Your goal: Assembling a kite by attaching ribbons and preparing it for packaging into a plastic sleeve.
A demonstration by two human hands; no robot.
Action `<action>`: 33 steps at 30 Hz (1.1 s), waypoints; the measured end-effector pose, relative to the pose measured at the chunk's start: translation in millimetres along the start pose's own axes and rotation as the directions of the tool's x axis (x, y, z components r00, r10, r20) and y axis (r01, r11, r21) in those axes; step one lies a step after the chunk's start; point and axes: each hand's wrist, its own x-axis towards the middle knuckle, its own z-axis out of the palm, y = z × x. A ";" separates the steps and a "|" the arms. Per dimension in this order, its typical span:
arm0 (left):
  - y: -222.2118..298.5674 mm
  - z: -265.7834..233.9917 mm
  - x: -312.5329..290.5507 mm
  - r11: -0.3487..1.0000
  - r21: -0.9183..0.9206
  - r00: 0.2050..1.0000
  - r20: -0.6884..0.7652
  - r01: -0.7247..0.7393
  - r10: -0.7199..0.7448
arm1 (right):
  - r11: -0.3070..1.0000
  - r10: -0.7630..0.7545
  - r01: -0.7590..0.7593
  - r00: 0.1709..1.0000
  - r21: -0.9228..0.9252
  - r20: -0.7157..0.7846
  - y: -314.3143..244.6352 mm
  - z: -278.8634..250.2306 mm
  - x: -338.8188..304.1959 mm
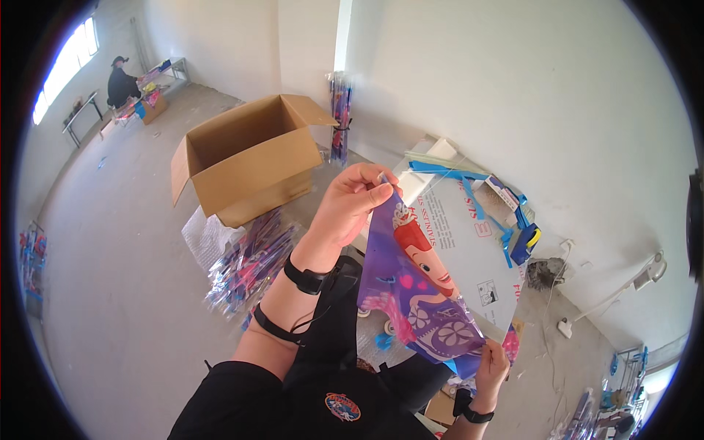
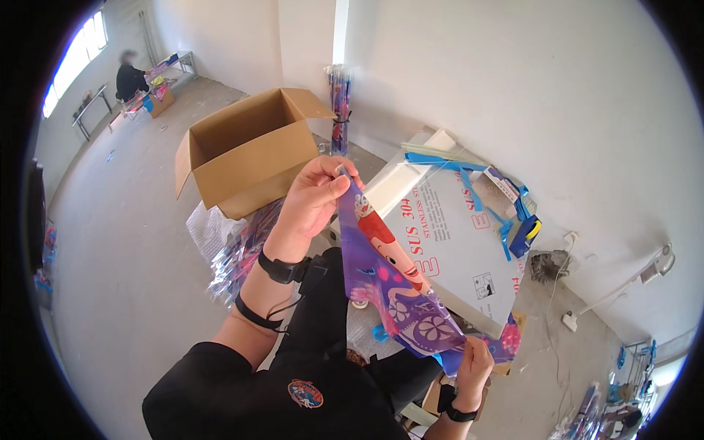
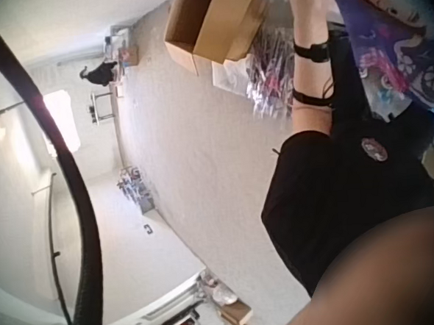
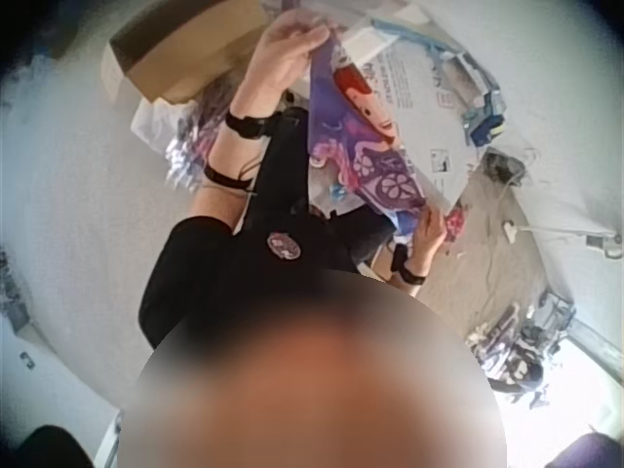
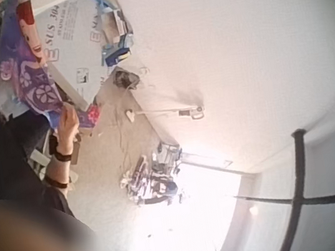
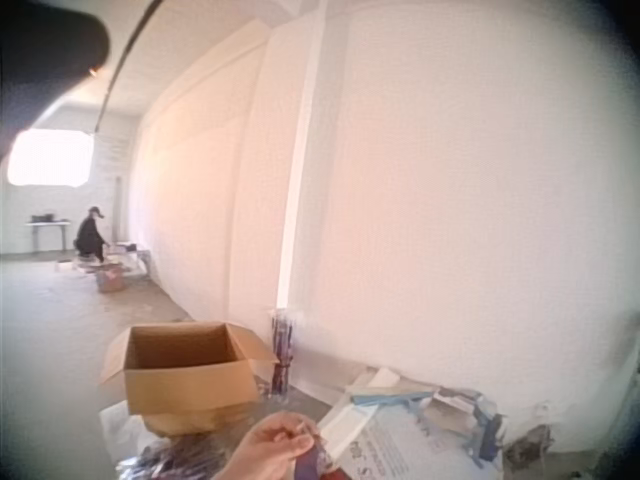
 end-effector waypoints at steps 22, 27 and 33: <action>-36.1 22.1 -4.2 0.980 0.153 0.991 0.017 0.127 -0.131 | 0.990 0.029 -0.038 0.997 0.133 0.071 -34.6 33.9 10.3; -35.5 19.2 -2.3 0.971 0.212 0.989 0.073 0.109 -0.127 | 0.991 0.065 -0.063 0.998 0.118 -0.018 -31.9 32.2 15.2; -19.5 -3.6 5.6 0.859 0.502 0.967 0.154 0.099 -0.202 | 0.995 -0.055 0.065 0.991 0.078 -0.120 -26.2 22.9 21.4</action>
